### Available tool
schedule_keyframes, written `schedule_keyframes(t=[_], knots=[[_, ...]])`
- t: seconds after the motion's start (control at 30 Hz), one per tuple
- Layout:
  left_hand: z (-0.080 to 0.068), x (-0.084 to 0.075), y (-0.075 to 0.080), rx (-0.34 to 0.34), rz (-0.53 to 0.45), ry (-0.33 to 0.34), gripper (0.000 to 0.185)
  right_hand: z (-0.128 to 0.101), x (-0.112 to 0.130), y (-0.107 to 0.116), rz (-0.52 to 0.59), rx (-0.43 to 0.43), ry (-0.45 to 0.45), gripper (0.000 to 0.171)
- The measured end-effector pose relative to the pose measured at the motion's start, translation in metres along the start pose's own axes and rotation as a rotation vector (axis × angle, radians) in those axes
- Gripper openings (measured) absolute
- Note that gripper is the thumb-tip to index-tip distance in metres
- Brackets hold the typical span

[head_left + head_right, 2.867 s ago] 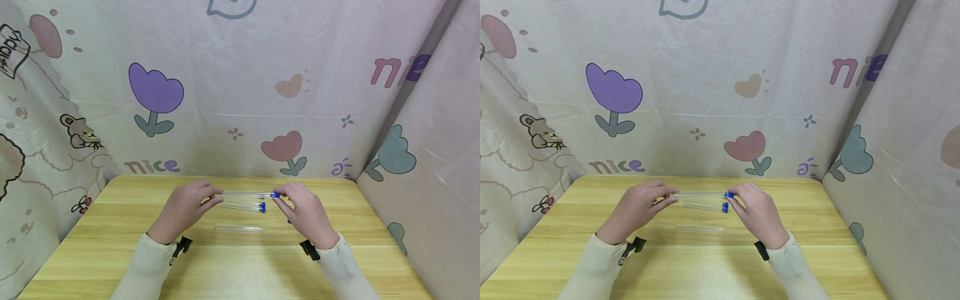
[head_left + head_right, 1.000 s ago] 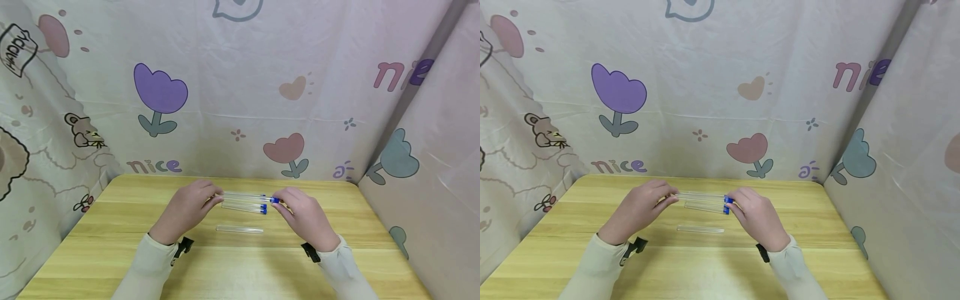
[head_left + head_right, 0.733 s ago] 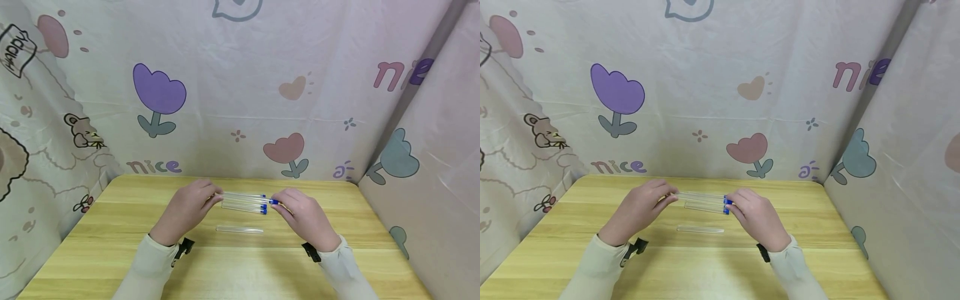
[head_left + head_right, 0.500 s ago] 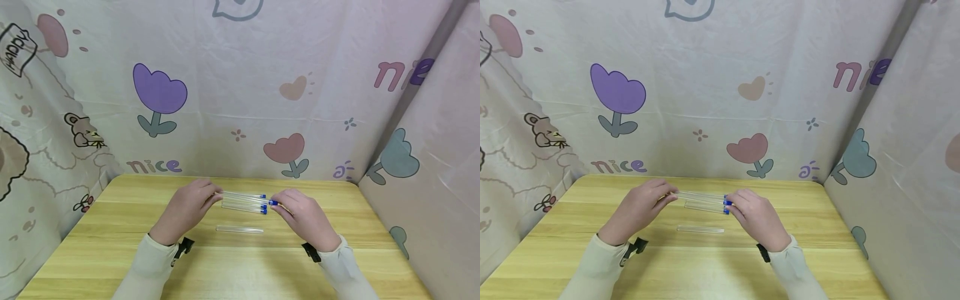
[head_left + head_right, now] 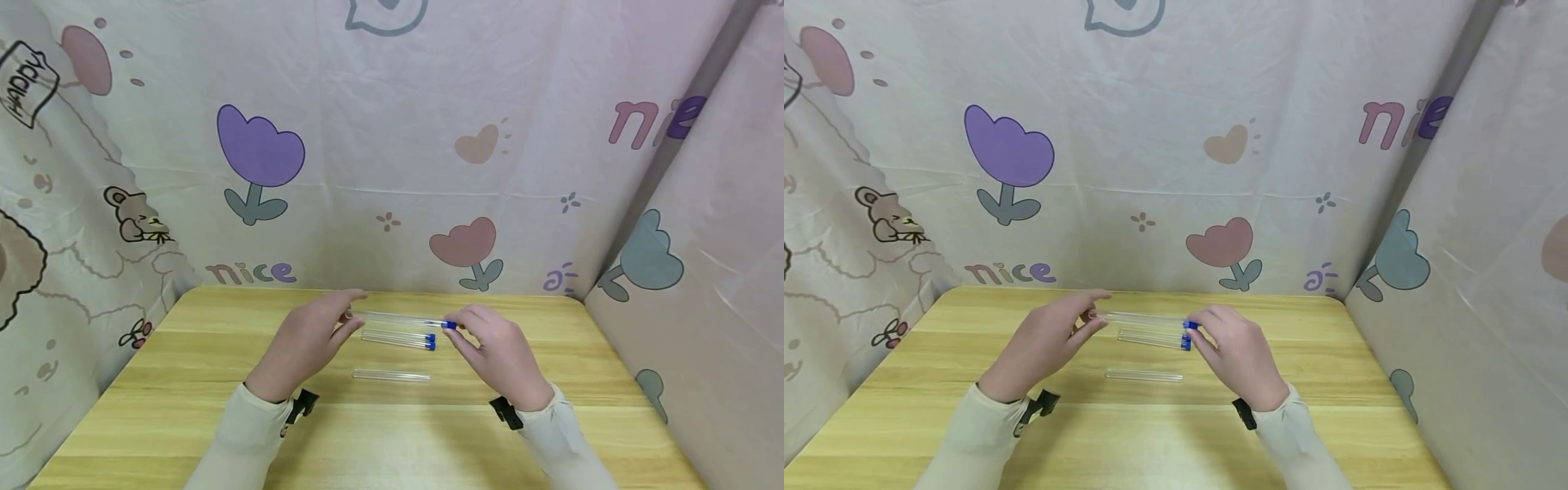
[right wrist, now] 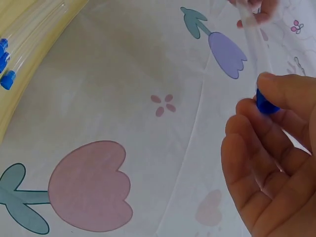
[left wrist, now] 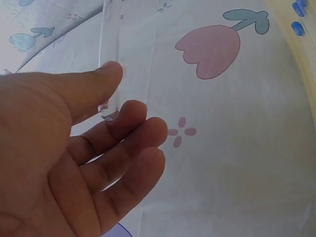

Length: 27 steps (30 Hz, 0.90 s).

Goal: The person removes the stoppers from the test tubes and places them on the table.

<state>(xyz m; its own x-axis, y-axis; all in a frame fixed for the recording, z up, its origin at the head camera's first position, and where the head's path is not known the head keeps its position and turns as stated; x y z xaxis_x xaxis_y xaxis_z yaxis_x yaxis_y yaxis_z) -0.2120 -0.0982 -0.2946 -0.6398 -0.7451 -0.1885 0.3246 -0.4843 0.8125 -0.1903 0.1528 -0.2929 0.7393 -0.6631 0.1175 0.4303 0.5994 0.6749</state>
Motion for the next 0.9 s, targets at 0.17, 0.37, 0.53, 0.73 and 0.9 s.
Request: schedule_keyframes(t=[0.17, 0.37, 0.53, 0.73, 0.9], knots=[[-0.0006, -0.001, -0.0018, -0.001, -0.001, -0.012, 0.016, 0.0012, 0.0003, 0.0016, -0.017, -0.031, -0.005, 0.02], [-0.0018, -0.0031, -0.0003, -0.025, 0.012, -0.055, 0.011, 0.001, 0.0009, 0.0008, -0.027, -0.024, -0.007, 0.019], [-0.0015, -0.0048, -0.0007, -0.023, 0.016, -0.066, 0.012, 0.0007, 0.0013, 0.0015, -0.048, -0.031, -0.011, 0.02], [-0.0013, -0.0058, -0.0017, -0.014, 0.013, -0.064, 0.013, 0.0009, 0.0015, 0.0026, -0.057, -0.041, -0.017, 0.021], [-0.0016, -0.0062, -0.0016, -0.016, 0.012, -0.071, 0.013, 0.0009, 0.0022, 0.0048, -0.015, -0.059, -0.027, 0.018]])
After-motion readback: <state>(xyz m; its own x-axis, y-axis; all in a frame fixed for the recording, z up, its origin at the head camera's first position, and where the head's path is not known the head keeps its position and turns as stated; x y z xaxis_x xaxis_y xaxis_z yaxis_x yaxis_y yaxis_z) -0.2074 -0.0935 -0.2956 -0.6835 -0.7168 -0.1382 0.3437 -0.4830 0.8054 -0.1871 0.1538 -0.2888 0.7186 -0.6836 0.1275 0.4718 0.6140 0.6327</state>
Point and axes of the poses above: each hand's wrist, its own z-axis towards the middle knuckle, its own y-axis out of the back of the hand, x = y × z, the point moved 7 cm from there along z, towards the middle knuckle, and after that the axes turned 2 degrees about -y, right-handed, at the moved point
